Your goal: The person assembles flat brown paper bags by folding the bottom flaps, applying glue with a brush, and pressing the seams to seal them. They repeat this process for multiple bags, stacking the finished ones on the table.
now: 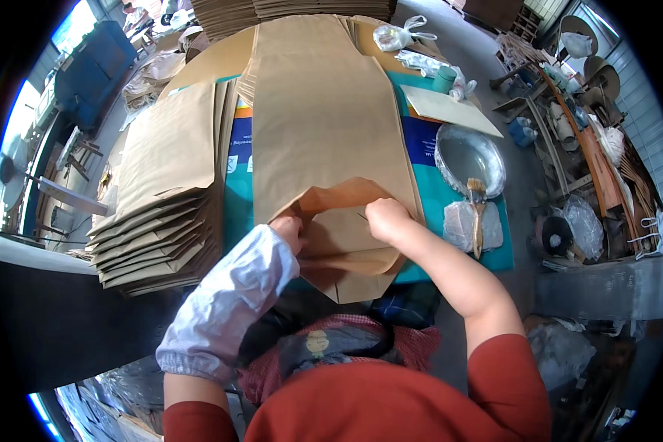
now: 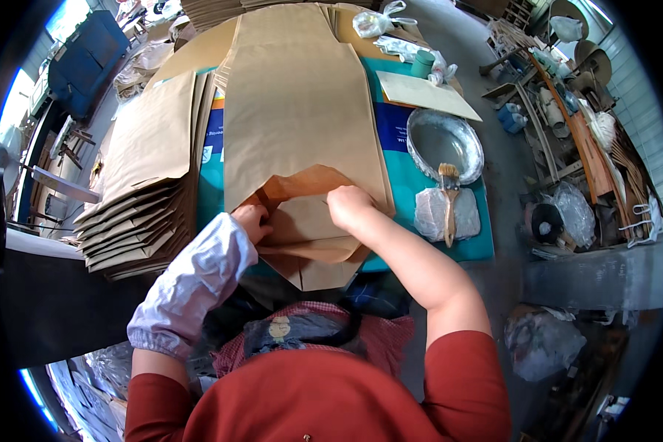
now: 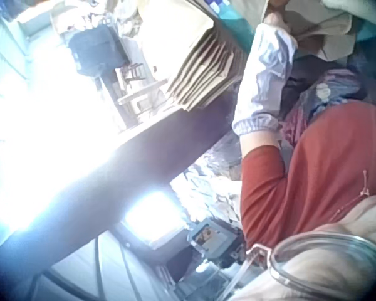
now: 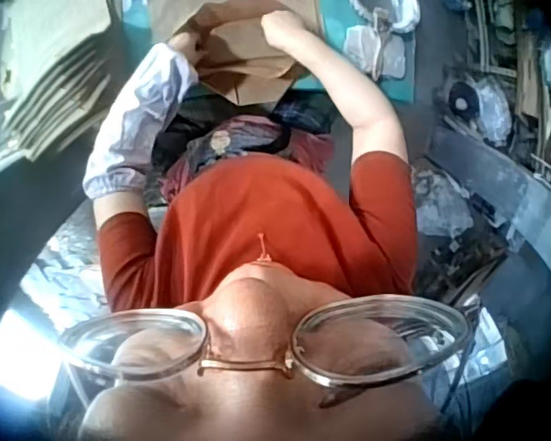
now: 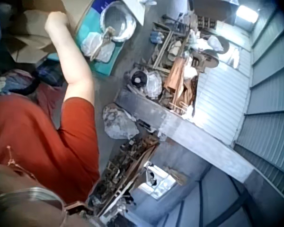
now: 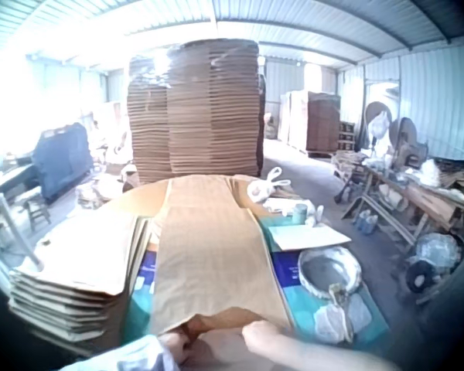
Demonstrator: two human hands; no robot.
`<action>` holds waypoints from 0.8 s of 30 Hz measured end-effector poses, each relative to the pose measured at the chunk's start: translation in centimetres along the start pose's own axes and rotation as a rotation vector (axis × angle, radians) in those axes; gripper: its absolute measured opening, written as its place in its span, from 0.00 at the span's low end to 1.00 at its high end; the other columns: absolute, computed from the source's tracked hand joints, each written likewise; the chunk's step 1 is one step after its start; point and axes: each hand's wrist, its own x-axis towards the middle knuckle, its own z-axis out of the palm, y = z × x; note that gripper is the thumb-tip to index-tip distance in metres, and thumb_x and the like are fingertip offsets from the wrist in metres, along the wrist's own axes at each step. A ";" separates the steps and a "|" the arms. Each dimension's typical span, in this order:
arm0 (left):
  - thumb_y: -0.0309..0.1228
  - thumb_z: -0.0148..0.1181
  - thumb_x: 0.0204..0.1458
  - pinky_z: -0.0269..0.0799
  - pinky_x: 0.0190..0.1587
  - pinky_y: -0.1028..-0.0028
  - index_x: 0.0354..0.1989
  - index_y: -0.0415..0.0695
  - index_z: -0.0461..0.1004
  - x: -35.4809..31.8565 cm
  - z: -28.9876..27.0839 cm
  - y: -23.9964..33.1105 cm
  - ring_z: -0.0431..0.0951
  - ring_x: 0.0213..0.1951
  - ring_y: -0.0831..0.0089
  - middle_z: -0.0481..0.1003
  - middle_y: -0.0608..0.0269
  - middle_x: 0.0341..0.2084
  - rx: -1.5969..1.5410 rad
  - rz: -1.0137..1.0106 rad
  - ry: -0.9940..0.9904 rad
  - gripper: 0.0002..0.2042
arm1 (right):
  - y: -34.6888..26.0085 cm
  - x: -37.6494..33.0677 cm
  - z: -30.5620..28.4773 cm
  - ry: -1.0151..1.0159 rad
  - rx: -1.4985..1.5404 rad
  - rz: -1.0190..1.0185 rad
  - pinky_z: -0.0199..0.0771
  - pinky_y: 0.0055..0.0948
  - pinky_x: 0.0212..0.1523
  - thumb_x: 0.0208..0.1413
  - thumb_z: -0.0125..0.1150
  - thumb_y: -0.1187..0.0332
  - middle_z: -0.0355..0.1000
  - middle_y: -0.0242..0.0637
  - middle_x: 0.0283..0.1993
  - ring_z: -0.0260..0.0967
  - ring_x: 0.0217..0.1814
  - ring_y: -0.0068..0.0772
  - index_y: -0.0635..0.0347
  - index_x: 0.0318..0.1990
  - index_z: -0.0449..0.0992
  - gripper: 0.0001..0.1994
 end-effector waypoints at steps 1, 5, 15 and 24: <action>0.35 0.66 0.43 0.72 0.47 0.63 0.38 0.41 0.78 0.2 0.5 0.6 0.77 0.42 0.54 0.78 0.51 0.35 0.006 0.027 0.069 0.15 | -0.2 -0.4 0.4 -0.021 -0.047 0.022 0.76 0.40 0.38 0.42 0.64 0.69 0.76 0.52 0.29 0.76 0.35 0.49 0.65 0.26 0.79 0.07; 0.36 0.67 0.42 0.73 0.45 0.62 0.34 0.41 0.78 0.8 2.6 -1.7 0.78 0.40 0.54 0.78 0.52 0.34 -0.120 0.021 0.186 0.14 | 0.4 -6.8 -2.9 0.460 0.164 -0.222 0.76 0.38 0.32 0.48 0.59 0.72 0.72 0.40 0.29 0.75 0.34 0.41 0.59 0.29 0.77 0.03; 0.46 0.71 0.37 0.67 0.58 0.60 0.55 0.42 0.66 -3.7 0.5 2.8 0.66 0.59 0.46 0.62 0.43 0.58 0.328 0.182 0.027 0.36 | 18.2 -17.4 -1.3 0.593 -0.146 -0.176 0.75 0.34 0.33 0.48 0.63 0.72 0.67 0.34 0.29 0.71 0.29 0.37 0.52 0.48 0.77 0.17; 0.49 0.74 0.31 0.70 0.54 0.61 0.45 0.35 0.70 -4.7 0.4 2.2 0.67 0.59 0.50 0.64 0.42 0.57 0.345 0.255 0.170 0.36 | 25.7 -5.4 -1.6 0.771 0.766 0.464 0.74 0.26 0.34 0.41 0.74 0.65 0.78 0.39 0.26 0.76 0.29 0.26 0.65 0.28 0.80 0.12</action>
